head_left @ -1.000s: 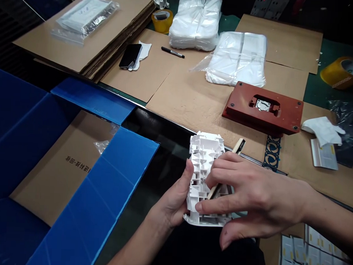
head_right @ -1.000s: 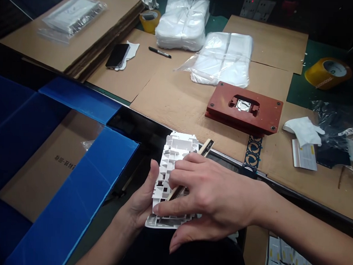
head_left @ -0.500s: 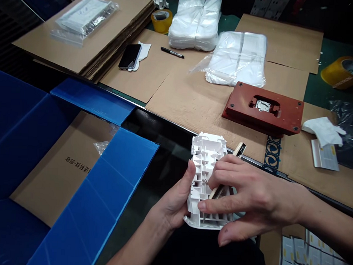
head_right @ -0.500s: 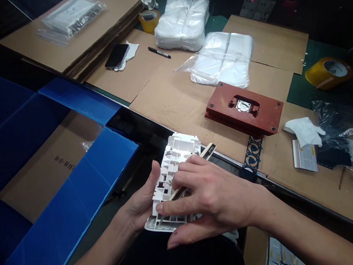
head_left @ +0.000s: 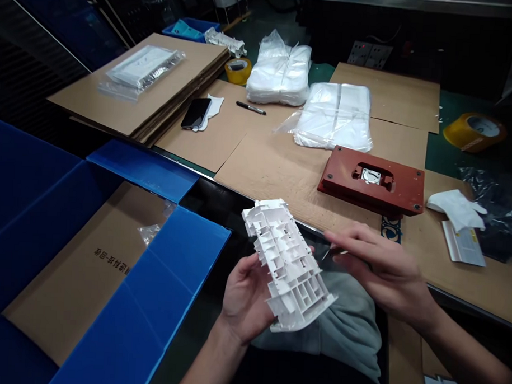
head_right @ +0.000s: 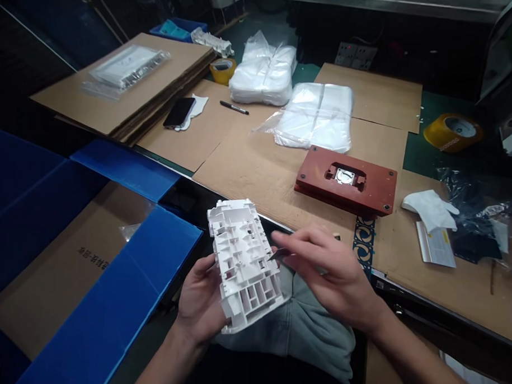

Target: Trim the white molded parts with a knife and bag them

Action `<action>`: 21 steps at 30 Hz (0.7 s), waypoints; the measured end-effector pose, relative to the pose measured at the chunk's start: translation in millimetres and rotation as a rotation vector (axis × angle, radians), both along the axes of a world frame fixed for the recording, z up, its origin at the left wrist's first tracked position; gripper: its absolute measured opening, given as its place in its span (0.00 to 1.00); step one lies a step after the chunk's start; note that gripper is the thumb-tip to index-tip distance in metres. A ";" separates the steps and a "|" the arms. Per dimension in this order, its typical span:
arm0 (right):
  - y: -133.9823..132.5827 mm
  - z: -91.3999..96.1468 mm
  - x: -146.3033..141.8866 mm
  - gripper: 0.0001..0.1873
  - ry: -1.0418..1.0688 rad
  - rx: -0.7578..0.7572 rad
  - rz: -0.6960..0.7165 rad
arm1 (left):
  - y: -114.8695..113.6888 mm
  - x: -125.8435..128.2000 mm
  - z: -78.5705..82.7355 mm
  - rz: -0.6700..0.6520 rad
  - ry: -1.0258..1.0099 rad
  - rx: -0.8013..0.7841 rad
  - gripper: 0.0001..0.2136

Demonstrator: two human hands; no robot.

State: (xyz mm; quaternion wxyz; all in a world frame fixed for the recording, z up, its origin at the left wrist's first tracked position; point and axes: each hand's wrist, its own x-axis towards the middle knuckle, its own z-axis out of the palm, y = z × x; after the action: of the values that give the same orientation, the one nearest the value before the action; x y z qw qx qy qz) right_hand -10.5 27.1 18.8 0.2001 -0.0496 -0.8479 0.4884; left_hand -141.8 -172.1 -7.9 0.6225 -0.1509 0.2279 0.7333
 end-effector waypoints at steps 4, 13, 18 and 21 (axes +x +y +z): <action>-20.3 -28.6 12.9 0.17 -0.097 -0.203 -0.375 | -0.7 -2.1 -6.6 0.162 0.153 -0.235 0.33; -74.3 -60.6 23.7 0.20 -0.253 -0.546 -0.618 | 13.0 -6.5 -3.6 0.490 0.390 -0.631 0.27; -84.1 -38.8 13.3 0.18 -0.214 -0.354 -0.569 | 15.7 -0.2 3.4 0.564 0.504 -0.588 0.36; -90.1 -25.4 6.7 0.21 -0.184 -0.250 -0.468 | 17.0 4.6 10.1 0.551 0.555 -0.501 0.37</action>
State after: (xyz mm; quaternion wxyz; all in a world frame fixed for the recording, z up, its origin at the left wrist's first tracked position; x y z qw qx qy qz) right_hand -3.8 -63.0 -6.6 0.2218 -0.3124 -0.7613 0.5231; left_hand -137.2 -155.1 2.2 0.2642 -0.1495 0.5076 0.8064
